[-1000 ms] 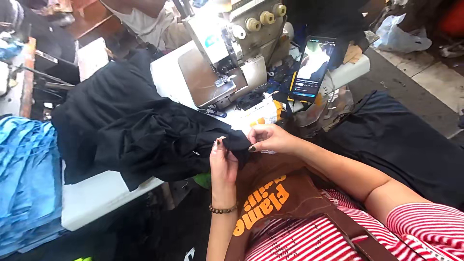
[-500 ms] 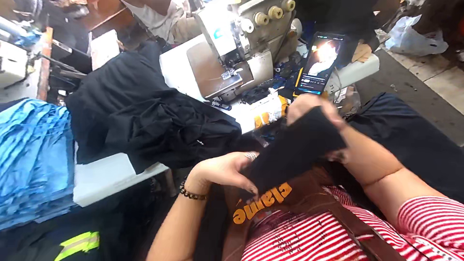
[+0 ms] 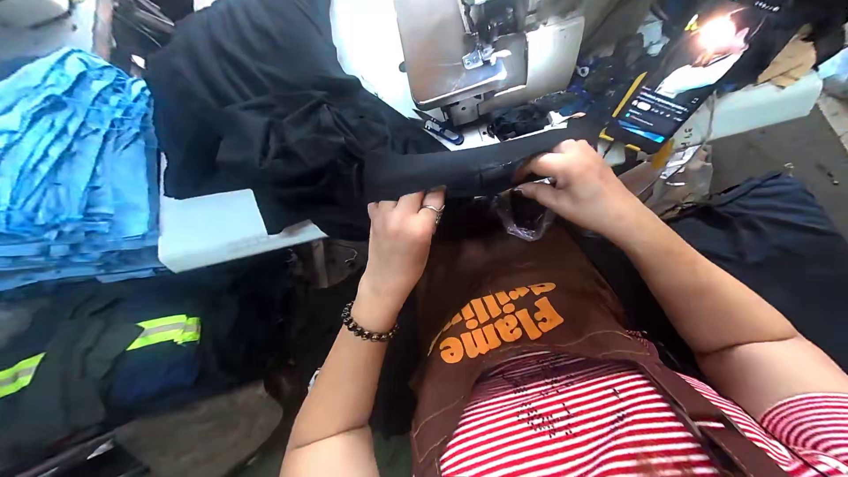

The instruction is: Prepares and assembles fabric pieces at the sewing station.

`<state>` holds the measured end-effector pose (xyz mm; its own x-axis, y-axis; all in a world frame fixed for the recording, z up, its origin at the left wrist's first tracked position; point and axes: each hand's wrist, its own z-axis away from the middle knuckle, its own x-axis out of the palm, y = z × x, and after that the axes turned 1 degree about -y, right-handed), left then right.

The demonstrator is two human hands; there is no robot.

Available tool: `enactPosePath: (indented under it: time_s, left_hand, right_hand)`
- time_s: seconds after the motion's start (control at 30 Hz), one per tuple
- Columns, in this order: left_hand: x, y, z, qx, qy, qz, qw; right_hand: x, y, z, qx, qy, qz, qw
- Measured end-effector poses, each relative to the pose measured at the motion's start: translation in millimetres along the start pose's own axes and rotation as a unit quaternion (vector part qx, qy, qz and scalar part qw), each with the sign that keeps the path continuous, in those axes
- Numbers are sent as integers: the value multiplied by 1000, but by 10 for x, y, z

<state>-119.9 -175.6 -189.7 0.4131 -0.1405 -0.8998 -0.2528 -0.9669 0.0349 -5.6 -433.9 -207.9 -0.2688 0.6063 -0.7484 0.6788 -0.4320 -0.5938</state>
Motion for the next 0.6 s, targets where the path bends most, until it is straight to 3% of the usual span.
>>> enactPosePath:
  time_s: [0.23, 0.6]
  left_hand:
    - [123, -38, 86, 41, 33, -26, 998]
    - [223, -85, 142, 29, 62, -88, 994]
  right_hand:
    - [190, 26, 87, 37, -5, -6, 999]
    - [283, -10, 156, 53, -91, -81, 991]
